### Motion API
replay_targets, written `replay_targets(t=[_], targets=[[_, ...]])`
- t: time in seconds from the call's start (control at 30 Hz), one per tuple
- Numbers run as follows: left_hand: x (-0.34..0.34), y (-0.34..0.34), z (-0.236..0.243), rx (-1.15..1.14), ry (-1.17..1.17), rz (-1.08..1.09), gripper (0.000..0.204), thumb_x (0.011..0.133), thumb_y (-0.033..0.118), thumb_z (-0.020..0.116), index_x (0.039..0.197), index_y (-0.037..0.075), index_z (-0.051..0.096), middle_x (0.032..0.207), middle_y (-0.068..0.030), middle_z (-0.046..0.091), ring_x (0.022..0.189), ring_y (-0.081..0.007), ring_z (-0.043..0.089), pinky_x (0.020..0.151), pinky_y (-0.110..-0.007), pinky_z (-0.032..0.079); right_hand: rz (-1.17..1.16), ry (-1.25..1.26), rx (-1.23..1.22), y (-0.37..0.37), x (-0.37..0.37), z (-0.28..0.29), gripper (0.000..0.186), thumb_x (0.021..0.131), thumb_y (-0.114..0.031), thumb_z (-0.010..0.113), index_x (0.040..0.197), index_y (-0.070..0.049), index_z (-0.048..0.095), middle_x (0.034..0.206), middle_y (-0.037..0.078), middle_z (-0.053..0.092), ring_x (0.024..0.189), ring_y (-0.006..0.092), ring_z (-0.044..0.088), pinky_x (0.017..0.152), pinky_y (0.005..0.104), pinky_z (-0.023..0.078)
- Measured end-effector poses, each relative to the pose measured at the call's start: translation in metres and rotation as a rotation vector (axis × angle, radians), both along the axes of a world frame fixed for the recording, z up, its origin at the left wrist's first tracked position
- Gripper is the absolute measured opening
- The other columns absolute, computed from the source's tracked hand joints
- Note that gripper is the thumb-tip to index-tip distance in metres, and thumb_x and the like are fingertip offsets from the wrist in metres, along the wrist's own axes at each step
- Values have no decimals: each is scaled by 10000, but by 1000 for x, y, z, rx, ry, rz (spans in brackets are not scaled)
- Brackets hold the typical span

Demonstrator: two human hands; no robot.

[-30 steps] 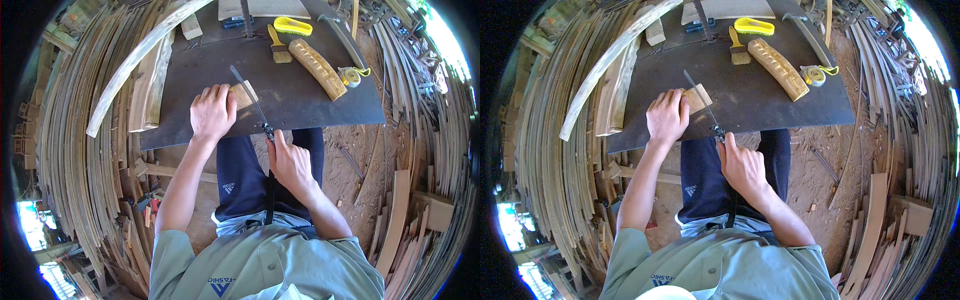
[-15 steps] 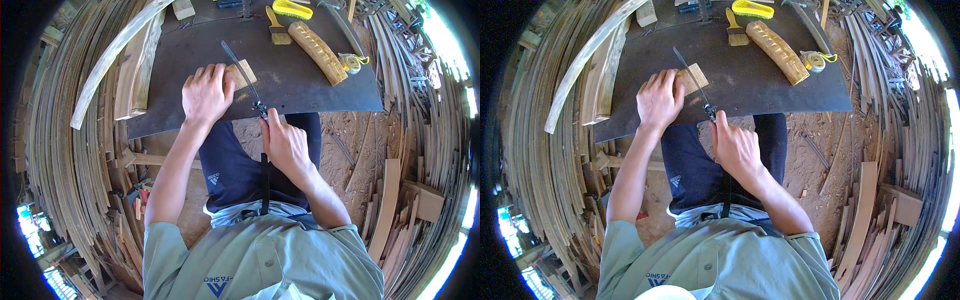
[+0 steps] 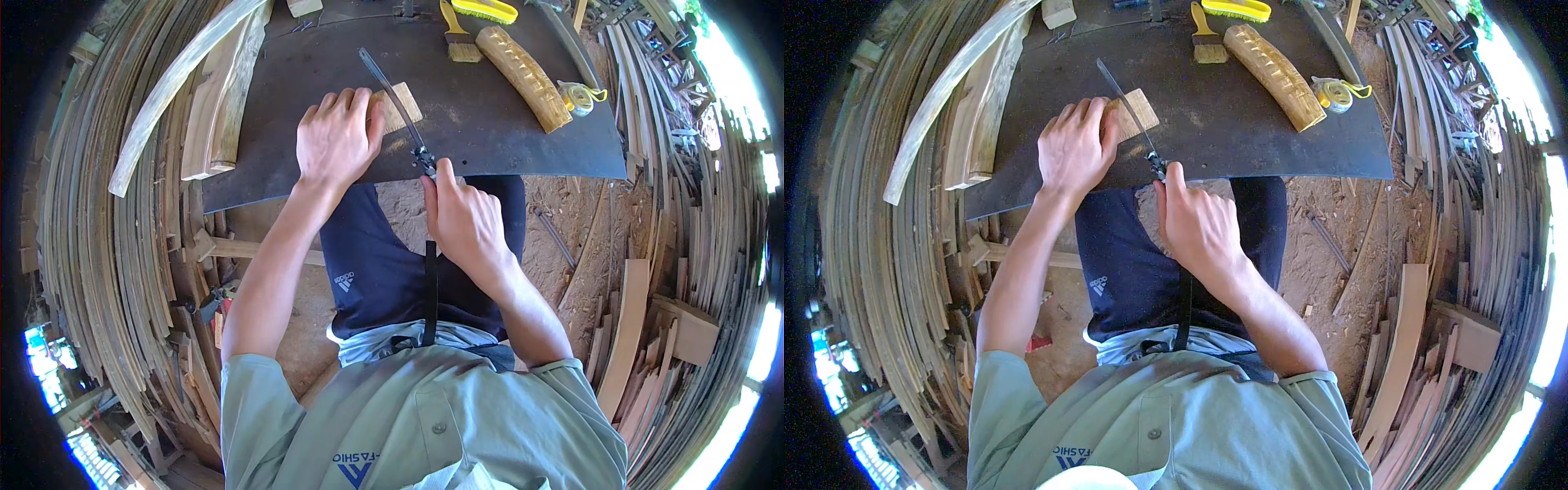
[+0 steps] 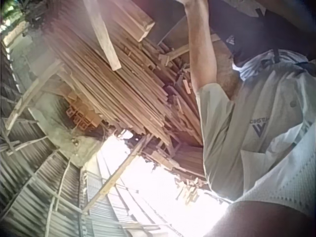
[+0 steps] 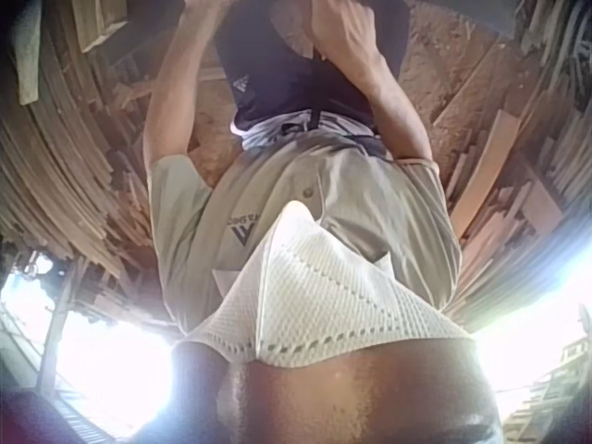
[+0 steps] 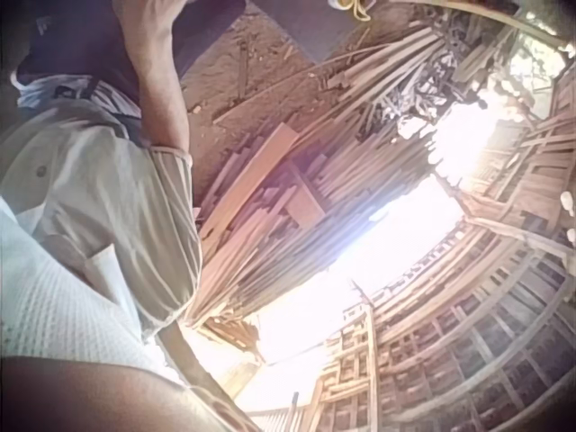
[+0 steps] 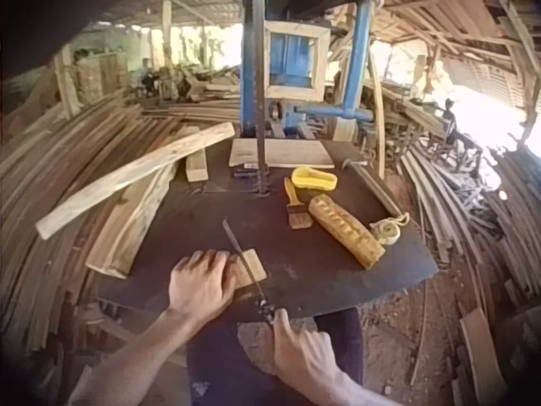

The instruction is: Saw a small piece of wood with a handheld saw.

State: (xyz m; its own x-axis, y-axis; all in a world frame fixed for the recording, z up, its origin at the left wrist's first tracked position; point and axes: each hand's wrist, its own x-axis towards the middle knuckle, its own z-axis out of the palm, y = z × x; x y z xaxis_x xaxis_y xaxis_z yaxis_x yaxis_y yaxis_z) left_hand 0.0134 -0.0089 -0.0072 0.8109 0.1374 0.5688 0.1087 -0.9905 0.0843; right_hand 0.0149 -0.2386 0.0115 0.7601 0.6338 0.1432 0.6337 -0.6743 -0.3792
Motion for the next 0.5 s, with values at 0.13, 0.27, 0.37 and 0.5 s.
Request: replay_targets(t=[0.13, 0.27, 0.37, 0.5], targets=[[0, -1, 0, -2, -8, -2, 182, 1058, 242, 627, 1066, 77, 705, 921, -93, 746, 849, -279, 747, 749, -429, 607, 14, -30, 16, 6, 4, 2, 259, 1130, -274, 569, 1057, -28, 533, 589, 175, 652, 514, 387, 684, 465, 495, 517], [2, -1, 1, -2, 23, 21, 201, 1058, 257, 616, 1020, 73, 690, 934, -105, 749, 852, -298, 745, 756, -443, 611, 14, -78, 41, 8, 1, 2, 242, 1120, -251, 588, 1071, -21, 532, 565, 194, 633, 525, 420, 672, 487, 522, 512], [4, -2, 0, -19, 52, 47, 222, 1061, 272, 605, 1007, 72, 682, 941, -111, 749, 865, -306, 747, 767, -457, 614, -1, 6, 7, 5, -4, 3, 245, 1123, -251, 578, 1066, -17, 532, 574, 205, 639, 525, 430, 671, 485, 531, 515], [3, -1, -3, -9, 10, 26, 234, 1067, 283, 594, 1001, 73, 671, 941, -116, 747, 882, -315, 749, 780, -475, 617, -20, 3, 0, 7, -1, 3, 248, 1124, -250, 574, 1062, -15, 528, 575, 214, 639, 531, 437, 675, 486, 542, 521]])
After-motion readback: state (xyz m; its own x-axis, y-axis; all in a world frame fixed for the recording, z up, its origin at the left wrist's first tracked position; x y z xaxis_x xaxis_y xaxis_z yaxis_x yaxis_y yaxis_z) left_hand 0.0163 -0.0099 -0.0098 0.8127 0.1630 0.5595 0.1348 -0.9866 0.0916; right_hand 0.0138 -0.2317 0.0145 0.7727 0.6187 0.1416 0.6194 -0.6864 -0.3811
